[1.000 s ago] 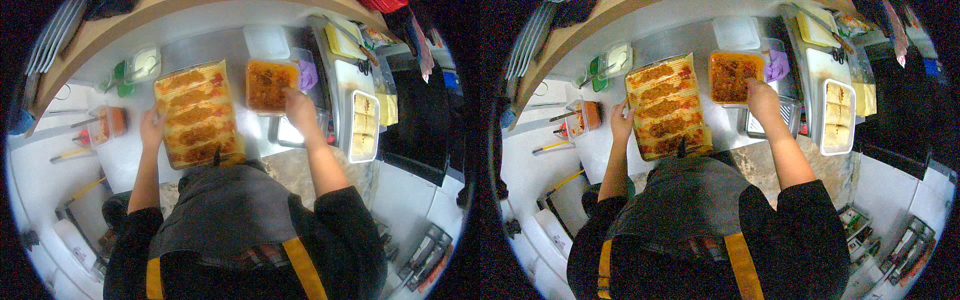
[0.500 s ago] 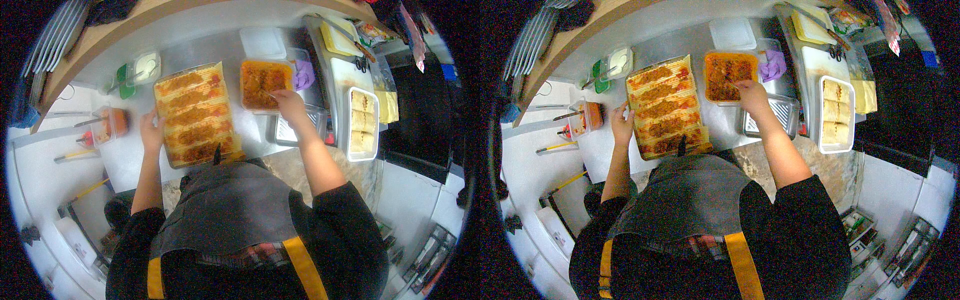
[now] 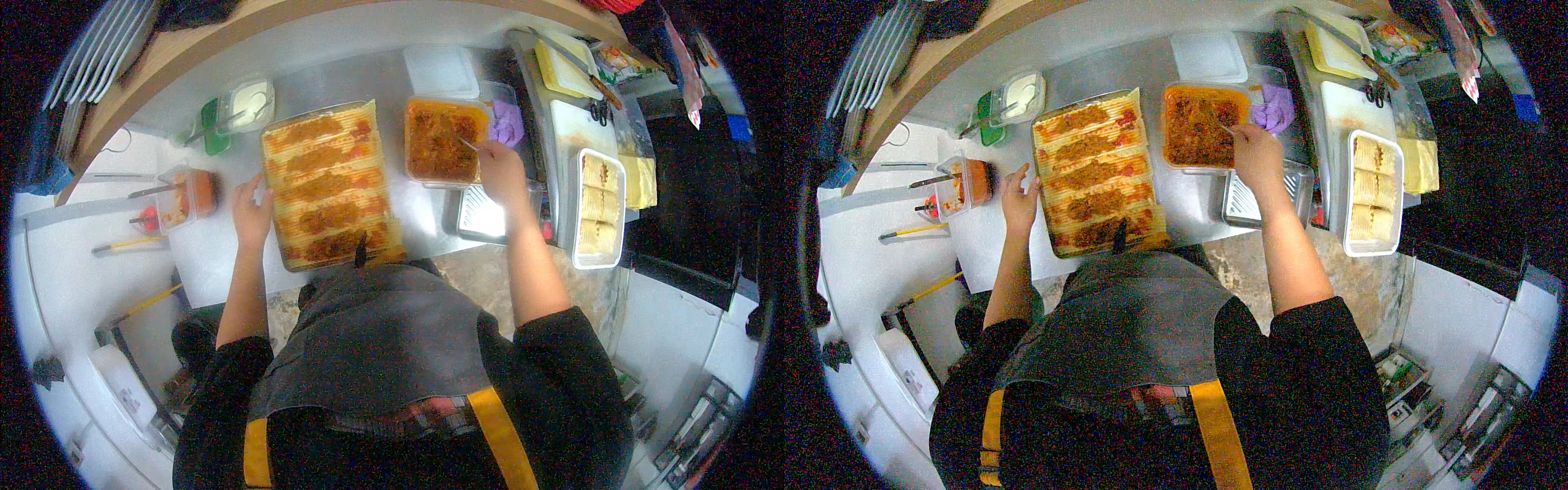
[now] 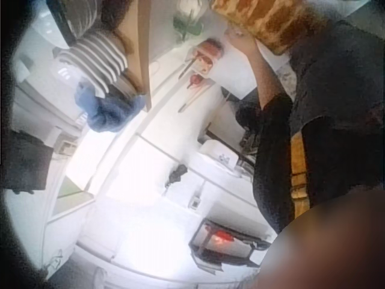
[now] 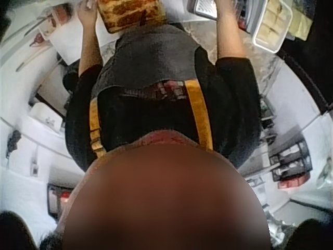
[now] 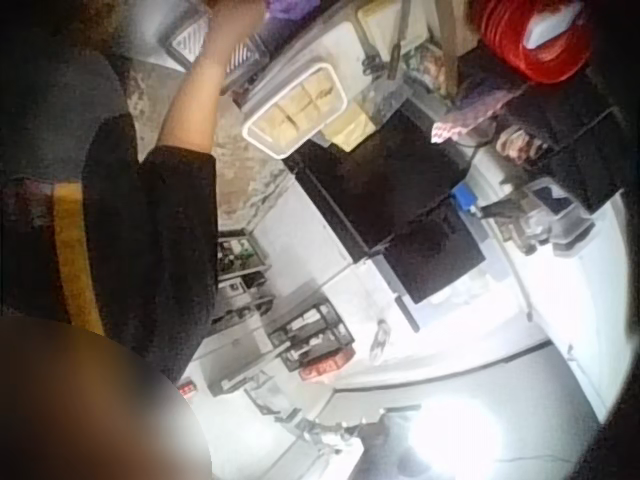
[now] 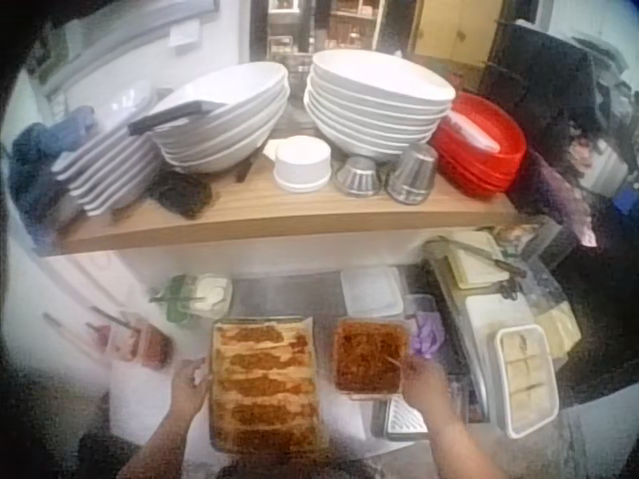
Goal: The person spreads a red sauce over flat pasta sheets in a rectangular tray, then adds a brown crumbly filling by hand across the surface. The person briefly moves to the sink and returns to continue spreading the filling and adding a white creamy substance.
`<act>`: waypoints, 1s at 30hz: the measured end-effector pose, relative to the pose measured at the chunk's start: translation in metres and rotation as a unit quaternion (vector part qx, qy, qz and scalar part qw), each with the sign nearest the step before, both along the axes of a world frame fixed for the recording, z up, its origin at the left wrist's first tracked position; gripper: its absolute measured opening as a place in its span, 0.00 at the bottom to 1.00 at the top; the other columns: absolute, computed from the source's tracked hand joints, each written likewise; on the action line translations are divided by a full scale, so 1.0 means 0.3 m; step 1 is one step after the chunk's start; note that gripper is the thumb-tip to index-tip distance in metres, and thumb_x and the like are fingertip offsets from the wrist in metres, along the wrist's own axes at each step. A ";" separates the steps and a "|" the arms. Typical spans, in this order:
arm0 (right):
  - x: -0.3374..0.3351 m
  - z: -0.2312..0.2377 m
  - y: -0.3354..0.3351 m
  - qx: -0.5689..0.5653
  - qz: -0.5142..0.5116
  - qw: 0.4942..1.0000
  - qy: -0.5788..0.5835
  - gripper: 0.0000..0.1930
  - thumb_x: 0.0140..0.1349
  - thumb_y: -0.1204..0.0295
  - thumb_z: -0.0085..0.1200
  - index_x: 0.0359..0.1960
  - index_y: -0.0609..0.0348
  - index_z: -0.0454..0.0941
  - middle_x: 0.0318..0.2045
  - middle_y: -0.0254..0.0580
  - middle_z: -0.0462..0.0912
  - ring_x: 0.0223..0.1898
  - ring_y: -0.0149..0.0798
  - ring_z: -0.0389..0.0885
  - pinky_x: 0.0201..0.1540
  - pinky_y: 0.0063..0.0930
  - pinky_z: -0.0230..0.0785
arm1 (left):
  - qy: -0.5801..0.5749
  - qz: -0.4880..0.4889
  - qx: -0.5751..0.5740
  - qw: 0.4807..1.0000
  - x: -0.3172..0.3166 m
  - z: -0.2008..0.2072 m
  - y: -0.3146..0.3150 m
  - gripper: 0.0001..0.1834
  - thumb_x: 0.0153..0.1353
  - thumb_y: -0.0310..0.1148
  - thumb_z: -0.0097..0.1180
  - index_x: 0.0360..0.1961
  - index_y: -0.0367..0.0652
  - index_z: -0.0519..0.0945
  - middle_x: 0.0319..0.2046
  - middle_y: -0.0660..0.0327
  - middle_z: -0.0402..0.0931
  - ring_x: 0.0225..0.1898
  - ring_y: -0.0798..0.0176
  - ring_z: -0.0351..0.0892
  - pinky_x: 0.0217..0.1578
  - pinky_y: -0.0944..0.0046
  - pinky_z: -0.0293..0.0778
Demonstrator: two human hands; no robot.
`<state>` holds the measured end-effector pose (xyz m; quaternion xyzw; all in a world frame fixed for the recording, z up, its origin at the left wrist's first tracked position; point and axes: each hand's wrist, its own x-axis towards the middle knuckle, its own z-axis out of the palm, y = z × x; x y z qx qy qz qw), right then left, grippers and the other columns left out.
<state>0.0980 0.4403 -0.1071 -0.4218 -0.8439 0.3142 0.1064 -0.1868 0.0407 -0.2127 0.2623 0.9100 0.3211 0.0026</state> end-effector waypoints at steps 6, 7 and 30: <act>-0.061 -0.062 -0.057 0.048 0.044 0.998 -0.017 0.15 0.71 0.68 0.49 0.50 0.61 0.85 0.49 0.58 0.85 0.52 0.58 0.84 0.54 0.44 0.75 | -0.006 -0.005 0.000 1.000 -0.008 -0.013 -0.017 0.24 0.58 0.32 0.69 0.56 0.44 0.83 0.44 0.50 0.79 0.50 0.46 0.76 0.55 0.51 0.71; -0.054 -0.065 -0.059 0.030 0.043 0.999 -0.004 0.15 0.71 0.68 0.50 0.50 0.62 0.85 0.49 0.58 0.86 0.52 0.58 0.84 0.55 0.43 0.75 | -0.009 -0.005 0.000 1.000 -0.007 -0.013 -0.022 0.23 0.58 0.32 0.69 0.56 0.44 0.83 0.44 0.50 0.79 0.51 0.46 0.76 0.56 0.51 0.71; -0.379 0.006 -0.181 -0.154 0.100 0.979 0.085 0.13 0.68 0.68 0.54 0.48 0.55 0.88 0.42 0.49 0.89 0.41 0.48 0.87 0.47 0.39 0.78 | 0.051 -0.084 -0.033 0.995 -0.183 -0.015 0.097 0.24 0.60 0.36 0.65 0.59 0.48 0.82 0.50 0.48 0.81 0.56 0.44 0.78 0.60 0.48 0.72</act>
